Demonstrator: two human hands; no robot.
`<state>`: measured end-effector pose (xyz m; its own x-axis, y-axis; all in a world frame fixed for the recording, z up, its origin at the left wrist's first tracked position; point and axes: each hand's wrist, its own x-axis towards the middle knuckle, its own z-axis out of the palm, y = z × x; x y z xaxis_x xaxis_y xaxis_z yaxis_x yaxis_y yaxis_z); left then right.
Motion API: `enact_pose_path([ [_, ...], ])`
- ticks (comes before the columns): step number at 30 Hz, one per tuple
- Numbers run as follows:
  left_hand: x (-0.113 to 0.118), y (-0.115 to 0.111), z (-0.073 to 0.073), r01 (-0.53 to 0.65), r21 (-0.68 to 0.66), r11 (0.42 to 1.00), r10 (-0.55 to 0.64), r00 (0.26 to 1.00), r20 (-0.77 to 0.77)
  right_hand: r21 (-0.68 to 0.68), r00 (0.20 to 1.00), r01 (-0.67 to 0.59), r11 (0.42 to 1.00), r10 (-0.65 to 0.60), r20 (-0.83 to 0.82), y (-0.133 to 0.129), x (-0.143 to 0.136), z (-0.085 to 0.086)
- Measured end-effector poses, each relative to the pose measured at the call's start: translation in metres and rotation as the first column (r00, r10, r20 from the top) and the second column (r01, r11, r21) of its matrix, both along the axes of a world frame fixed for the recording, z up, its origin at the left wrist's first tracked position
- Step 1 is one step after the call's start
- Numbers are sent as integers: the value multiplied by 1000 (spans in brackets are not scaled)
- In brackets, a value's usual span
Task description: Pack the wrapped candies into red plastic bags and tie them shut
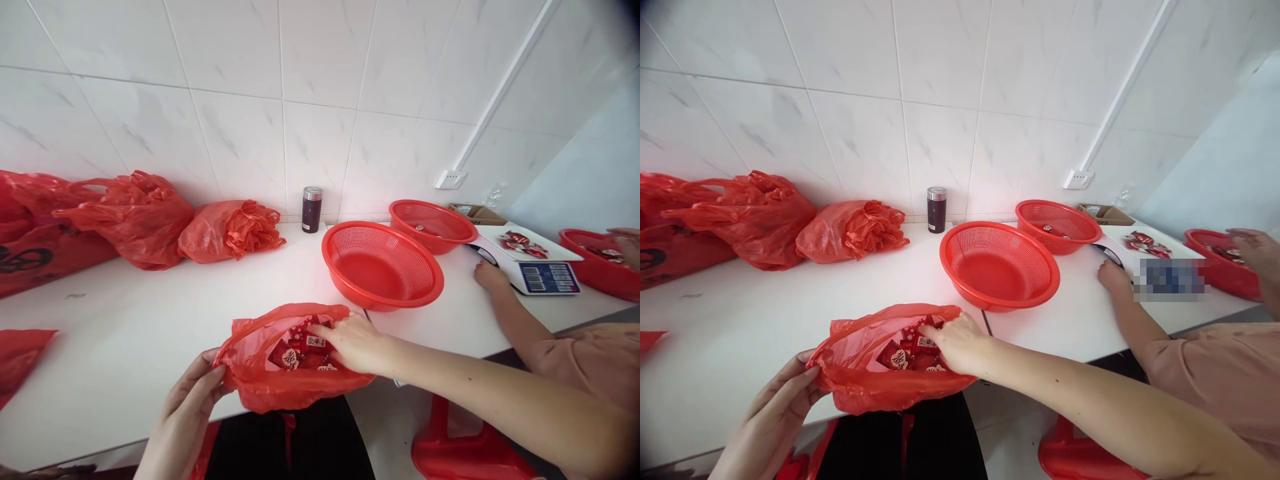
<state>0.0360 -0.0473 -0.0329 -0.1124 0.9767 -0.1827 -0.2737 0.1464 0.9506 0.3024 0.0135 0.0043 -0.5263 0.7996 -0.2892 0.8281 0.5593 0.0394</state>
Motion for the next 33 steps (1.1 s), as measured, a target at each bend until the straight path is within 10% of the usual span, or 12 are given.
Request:
enact_pose_path([
  [10,1,-7,-1,111,-17,994,-110,993,47,-60,994,-37,998,30,-104,-2,6,-3],
  [15,6,6,21,147,-35,989,-134,961,240,-57,992,-73,996,67,-108,-5,1,-13],
  [19,-4,16,42,16,17,1000,-20,964,266,106,969,-95,990,116,-218,7,-4,10],
  [24,-30,19,42,-114,29,993,115,993,-23,-113,964,-214,970,192,-184,23,17,55],
  [33,-45,47,70,-358,300,884,380,925,-16,528,863,-107,842,342,-371,37,49,105],
])
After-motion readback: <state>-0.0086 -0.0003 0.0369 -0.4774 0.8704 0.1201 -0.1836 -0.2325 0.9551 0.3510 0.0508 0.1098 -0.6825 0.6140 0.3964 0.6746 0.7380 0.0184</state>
